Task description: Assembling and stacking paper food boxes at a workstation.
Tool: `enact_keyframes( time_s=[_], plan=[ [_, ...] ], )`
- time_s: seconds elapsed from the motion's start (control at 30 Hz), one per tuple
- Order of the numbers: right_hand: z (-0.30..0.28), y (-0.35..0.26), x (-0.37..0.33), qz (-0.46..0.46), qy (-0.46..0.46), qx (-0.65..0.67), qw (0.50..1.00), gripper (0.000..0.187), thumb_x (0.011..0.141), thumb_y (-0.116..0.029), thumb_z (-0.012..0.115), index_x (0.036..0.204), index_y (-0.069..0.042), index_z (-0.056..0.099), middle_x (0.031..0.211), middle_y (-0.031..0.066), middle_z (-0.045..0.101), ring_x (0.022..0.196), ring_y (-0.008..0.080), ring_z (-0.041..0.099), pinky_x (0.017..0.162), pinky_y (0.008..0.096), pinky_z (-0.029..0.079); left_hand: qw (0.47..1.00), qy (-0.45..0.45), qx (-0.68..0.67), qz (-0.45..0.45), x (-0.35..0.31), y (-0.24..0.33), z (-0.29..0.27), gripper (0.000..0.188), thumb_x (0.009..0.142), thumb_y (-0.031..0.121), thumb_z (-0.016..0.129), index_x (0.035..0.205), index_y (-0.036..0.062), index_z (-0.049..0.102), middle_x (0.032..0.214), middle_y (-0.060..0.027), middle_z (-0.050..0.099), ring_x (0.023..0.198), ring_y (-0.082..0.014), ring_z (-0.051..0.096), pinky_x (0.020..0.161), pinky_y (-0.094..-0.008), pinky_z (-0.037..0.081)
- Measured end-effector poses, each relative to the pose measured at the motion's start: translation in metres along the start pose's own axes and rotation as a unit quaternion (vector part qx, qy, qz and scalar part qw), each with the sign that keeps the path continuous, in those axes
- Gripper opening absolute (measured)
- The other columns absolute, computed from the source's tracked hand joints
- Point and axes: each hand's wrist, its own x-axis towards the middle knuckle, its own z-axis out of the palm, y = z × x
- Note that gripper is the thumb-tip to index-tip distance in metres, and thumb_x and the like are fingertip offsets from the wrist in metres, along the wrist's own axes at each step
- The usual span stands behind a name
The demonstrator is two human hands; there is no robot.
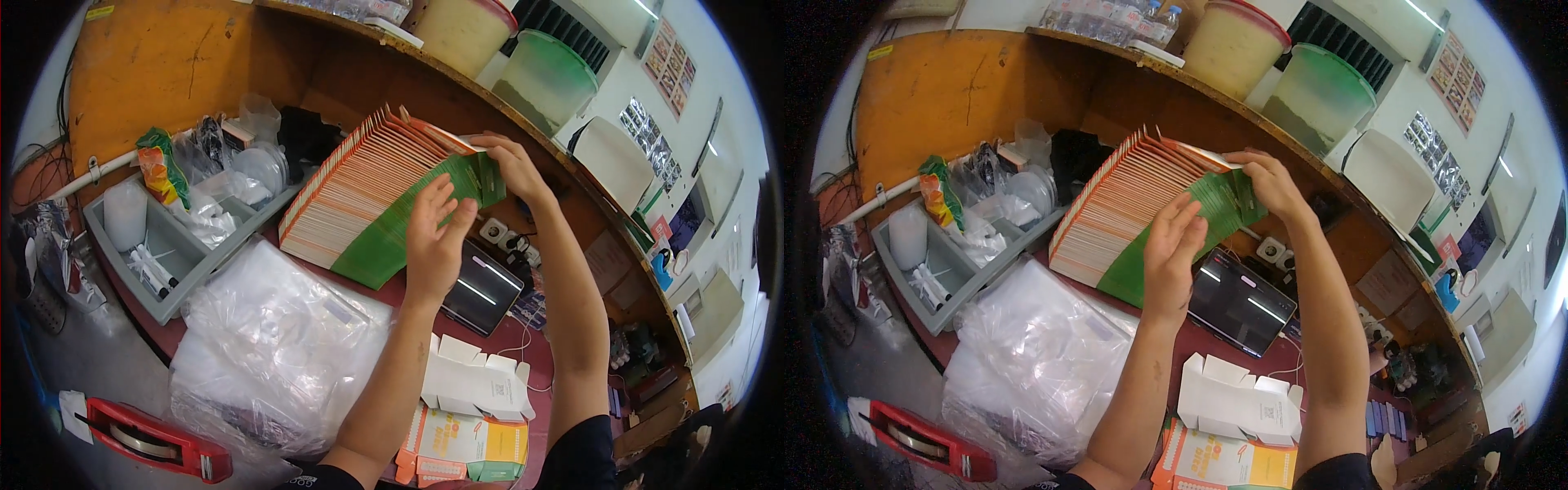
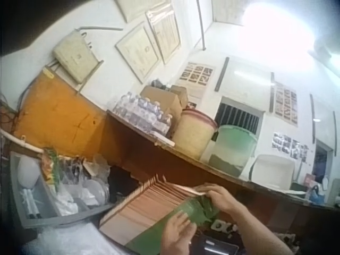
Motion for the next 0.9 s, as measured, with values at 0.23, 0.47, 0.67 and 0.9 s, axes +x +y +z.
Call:
enact_keyframes(
  time_s=[0.23,0.47,0.67,0.9],
  plan=[
    [0.033,-0.01,0.002,0.061,0.125,-0.053,0.989,0.039,0.097,-0.025,0.057,0.128,-0.002,0.057,0.121,0.016,0.064,0.116,0.0263,0.057,0.099,0.0354,0.044,0.999,0.034,-0.028,-0.007,0.001,0.001,-0.001,0.052,0.097,0.03,0.058,0.138,0.0036,0.041,0.133,-0.0139,0.053,0.115,-0.0194,0.053,0.097,-0.0338,0.04],
    [0.072,-0.028,-0.025,0.007,0.105,-0.086,0.991,0.047,0.096,-0.027,0.052,0.136,-0.002,0.046,0.128,0.0283,0.056,0.119,0.0437,0.054,0.1,0.0458,0.043,0.995,0.067,-0.072,0.002,0.004,-0.003,-0.004,0.038,0.098,0.029,0.056,0.128,0.0071,0.047,0.125,-0.0103,0.058,0.105,-0.0171,0.057,0.09,-0.0327,0.044],
    [0.055,-0.018,-0.042,0.037,0.049,-0.069,0.996,0.068,0.094,-0.028,0.053,0.149,0.002,0.024,0.154,0.0278,0.026,0.142,0.0406,0.028,0.115,0.044,0.024,0.996,0.053,-0.076,0.001,-0.001,0.004,0.007,0.036,0.099,0.03,0.054,0.127,0.008,0.048,0.12,-0.0094,0.058,0.103,-0.0179,0.057,0.09,-0.0332,0.043],
    [0.058,-0.065,-0.224,0.092,-0.059,0.104,0.989,0.084,0.08,-0.024,0.075,0.148,-0.002,0.03,0.148,0.0242,0.037,0.138,0.0347,0.036,0.113,0.0417,0.03,0.998,0.017,-0.056,0.016,-0.005,0.019,0.005,0.037,0.099,0.03,0.053,0.129,0.0078,0.048,0.122,-0.0108,0.058,0.101,-0.0192,0.059,0.091,-0.0353,0.045]
  ],
)
